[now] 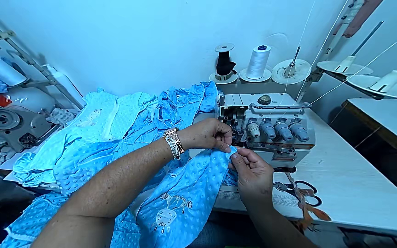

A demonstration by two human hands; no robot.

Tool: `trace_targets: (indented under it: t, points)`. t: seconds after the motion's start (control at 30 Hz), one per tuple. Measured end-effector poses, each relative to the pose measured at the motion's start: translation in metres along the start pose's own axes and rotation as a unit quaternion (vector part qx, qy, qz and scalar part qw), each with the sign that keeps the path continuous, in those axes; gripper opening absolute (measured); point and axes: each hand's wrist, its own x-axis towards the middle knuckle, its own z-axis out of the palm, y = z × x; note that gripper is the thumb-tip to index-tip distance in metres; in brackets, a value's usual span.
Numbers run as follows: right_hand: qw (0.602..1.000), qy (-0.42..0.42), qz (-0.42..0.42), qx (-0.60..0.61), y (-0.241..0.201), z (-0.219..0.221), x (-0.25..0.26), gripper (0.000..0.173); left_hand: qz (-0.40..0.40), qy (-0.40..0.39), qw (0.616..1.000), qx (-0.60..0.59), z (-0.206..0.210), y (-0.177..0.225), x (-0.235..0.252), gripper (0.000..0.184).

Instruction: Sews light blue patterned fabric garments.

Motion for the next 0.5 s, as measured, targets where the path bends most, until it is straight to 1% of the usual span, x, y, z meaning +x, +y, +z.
trace_targets:
  t: [0.07, 0.13, 0.2, 0.23, 0.3, 0.33, 0.4, 0.5]
  points:
    - [1.000, -0.001, 0.000, 0.004, 0.000, 0.000, 0.000, 0.015, 0.026, 0.006, 1.000, 0.000, 0.003, -0.003, 0.000, 0.015]
    - [1.000, -0.005, 0.004, 0.000, -0.001, 0.001, 0.000, 0.016, 0.049, -0.008, 0.999, 0.002, 0.006, -0.005, -0.001, 0.022]
    - [1.000, -0.003, 0.026, 0.006, -0.003, 0.002, -0.002, 0.017, 0.041, -0.035, 0.997, 0.058, 0.006, -0.003, -0.002, 0.015]
    - [0.999, -0.001, 0.048, 0.014, -0.002, 0.004, -0.004, 0.018, 0.036, -0.037, 0.994, 0.098, 0.005, -0.002, -0.002, 0.015]
    - [0.996, -0.003, 0.088, 0.025, 0.002, 0.010, -0.013, 0.025, 0.057, -0.011, 0.987, 0.153, 0.006, -0.007, -0.003, 0.019]
    - [0.994, -0.005, 0.100, 0.031, 0.007, 0.014, -0.019, 0.028, 0.078, 0.015, 0.984, 0.158, 0.007, -0.012, -0.004, 0.020]
    - [0.992, -0.012, 0.114, 0.042, 0.015, 0.021, -0.035, 0.029, 0.108, 0.058, 0.985, 0.125, 0.010, -0.023, -0.006, 0.018]
    - [0.988, -0.030, 0.143, 0.056, 0.023, 0.026, -0.059, 0.026, 0.108, 0.093, 0.988, 0.051, 0.019, -0.033, -0.008, 0.017]
